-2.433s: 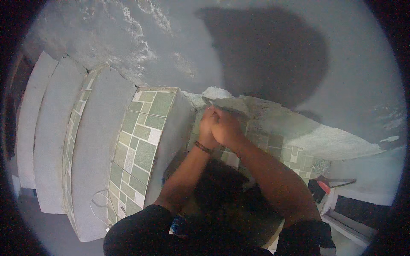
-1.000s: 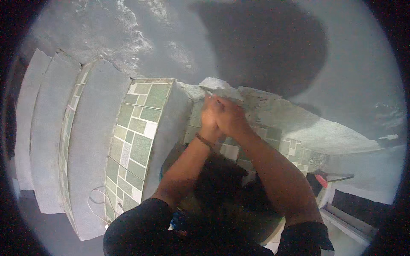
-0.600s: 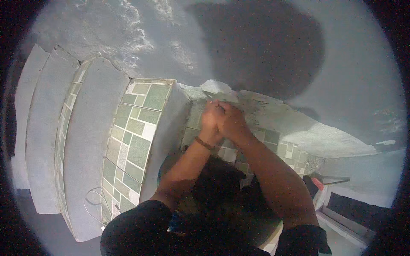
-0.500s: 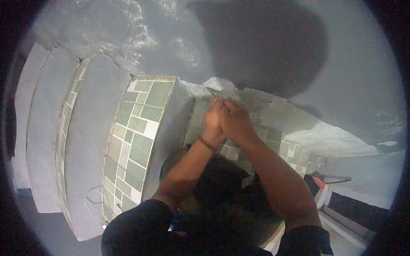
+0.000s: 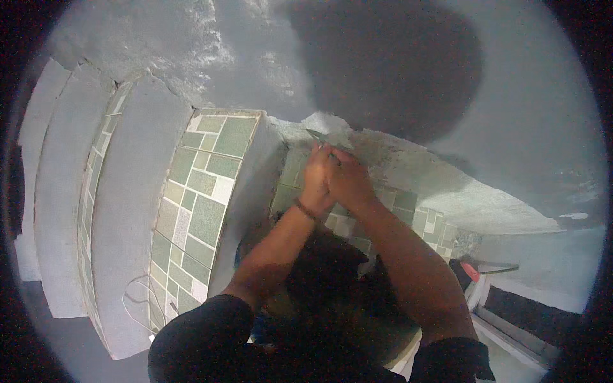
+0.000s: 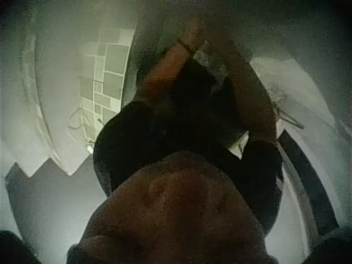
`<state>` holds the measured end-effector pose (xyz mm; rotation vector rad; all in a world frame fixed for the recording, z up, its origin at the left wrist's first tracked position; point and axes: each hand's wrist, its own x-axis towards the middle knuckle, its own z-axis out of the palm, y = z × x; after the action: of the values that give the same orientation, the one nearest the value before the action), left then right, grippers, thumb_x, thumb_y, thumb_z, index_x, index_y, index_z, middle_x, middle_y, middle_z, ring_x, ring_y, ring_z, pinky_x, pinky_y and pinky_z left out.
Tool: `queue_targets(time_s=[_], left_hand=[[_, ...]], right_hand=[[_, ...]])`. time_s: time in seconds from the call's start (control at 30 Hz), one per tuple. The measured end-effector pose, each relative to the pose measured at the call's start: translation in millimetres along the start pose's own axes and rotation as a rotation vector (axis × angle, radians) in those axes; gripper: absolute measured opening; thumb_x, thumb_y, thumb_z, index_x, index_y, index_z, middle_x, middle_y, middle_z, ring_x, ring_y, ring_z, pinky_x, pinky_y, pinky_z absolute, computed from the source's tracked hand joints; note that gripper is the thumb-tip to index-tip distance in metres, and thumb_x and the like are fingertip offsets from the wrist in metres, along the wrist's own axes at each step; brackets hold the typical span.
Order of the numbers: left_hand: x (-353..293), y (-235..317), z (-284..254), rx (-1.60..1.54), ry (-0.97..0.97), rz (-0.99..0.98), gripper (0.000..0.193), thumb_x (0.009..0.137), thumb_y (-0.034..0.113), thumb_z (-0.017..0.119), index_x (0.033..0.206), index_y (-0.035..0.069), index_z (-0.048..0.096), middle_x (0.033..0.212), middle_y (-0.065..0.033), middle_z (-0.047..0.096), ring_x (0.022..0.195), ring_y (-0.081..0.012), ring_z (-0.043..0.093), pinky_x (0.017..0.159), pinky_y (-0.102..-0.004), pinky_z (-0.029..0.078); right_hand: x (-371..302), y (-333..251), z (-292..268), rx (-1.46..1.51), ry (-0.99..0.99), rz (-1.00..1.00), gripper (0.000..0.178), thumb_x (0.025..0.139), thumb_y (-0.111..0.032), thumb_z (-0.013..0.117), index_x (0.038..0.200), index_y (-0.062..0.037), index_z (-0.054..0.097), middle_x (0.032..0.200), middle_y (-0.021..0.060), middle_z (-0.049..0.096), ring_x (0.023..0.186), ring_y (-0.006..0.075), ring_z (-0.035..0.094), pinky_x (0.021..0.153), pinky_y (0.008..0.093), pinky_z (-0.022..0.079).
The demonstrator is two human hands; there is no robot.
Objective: The person scrapes and peels wallpaper from a tiled stair wall using a scraper and a brush. They remove loose wallpaper pieces by hand and continue scraping along the stair risers.
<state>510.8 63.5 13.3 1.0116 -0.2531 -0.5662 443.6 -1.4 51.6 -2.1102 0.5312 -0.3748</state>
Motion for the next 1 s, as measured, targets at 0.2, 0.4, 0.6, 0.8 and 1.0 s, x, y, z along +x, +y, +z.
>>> queue_targets(time_s=[0.2, 0.4, 0.6, 0.8, 1.0], left_hand=[[-2.2, 13.9, 0.9, -0.303, 0.062, -0.304, 0.022, 0.099, 0.024, 0.052, 0.112, 0.007, 0.052, 0.093, -0.0045, 0.058, 0.095, -0.0178, 0.058, 0.084, -0.0378, 0.050], [-1.8, 8.9, 4.6, -0.094, 0.032, -0.282, 0.027, 0.098, 0.024, 0.052, 0.119, 0.008, 0.051, 0.095, -0.0031, 0.058, 0.094, -0.0154, 0.057, 0.080, -0.0348, 0.050], [-10.2, -1.2, 9.2, 0.130, 0.015, -0.254, 0.042, 0.104, 0.029, 0.046, 0.138, 0.006, 0.036, 0.097, -0.0064, 0.058, 0.080, -0.0130, 0.056, 0.065, -0.0297, 0.050], [-10.1, -10.6, 12.9, 0.361, 0.081, -0.084, 0.078, 0.103, 0.025, 0.049, 0.156, 0.007, -0.005, 0.105, -0.0086, 0.058, 0.089, -0.0152, 0.055, 0.079, -0.0294, 0.050], [-17.1, -27.8, 26.6, 0.117, 0.123, -0.111, 0.080, 0.102, 0.024, 0.049, 0.157, 0.010, -0.009, 0.123, -0.0162, 0.055, 0.108, -0.0212, 0.053, 0.094, -0.0291, 0.044]], right_hand=[[-0.1, 3.9, 1.2, -0.306, -0.038, -0.178, 0.039, 0.096, -0.023, 0.046, 0.122, 0.0032, 0.059, 0.111, 0.0184, 0.066, 0.102, 0.0249, 0.063, 0.091, 0.0366, 0.049], [1.4, 20.9, 3.2, 0.208, -0.085, -0.085, 0.040, 0.098, -0.026, 0.044, 0.127, -0.0025, 0.058, 0.092, 0.0091, 0.064, 0.078, 0.0163, 0.060, 0.069, 0.0315, 0.048], [-12.8, 15.6, -25.7, 0.629, -0.200, 0.446, 0.039, 0.096, -0.027, 0.046, 0.130, -0.0095, 0.056, 0.072, -0.0010, 0.049, 0.050, 0.0093, 0.042, 0.040, 0.0281, 0.030], [-13.7, 9.8, -24.7, 0.516, -0.186, 0.430, 0.040, 0.097, -0.030, 0.047, 0.133, -0.0133, 0.055, 0.073, -0.0028, 0.050, 0.051, 0.0073, 0.040, 0.042, 0.0245, 0.028], [-25.2, 29.4, -33.6, 0.703, -0.174, 0.542, 0.046, 0.098, -0.027, 0.048, 0.141, -0.0134, 0.051, 0.070, -0.0052, 0.048, 0.047, 0.0054, 0.035, 0.042, 0.0224, 0.026]])
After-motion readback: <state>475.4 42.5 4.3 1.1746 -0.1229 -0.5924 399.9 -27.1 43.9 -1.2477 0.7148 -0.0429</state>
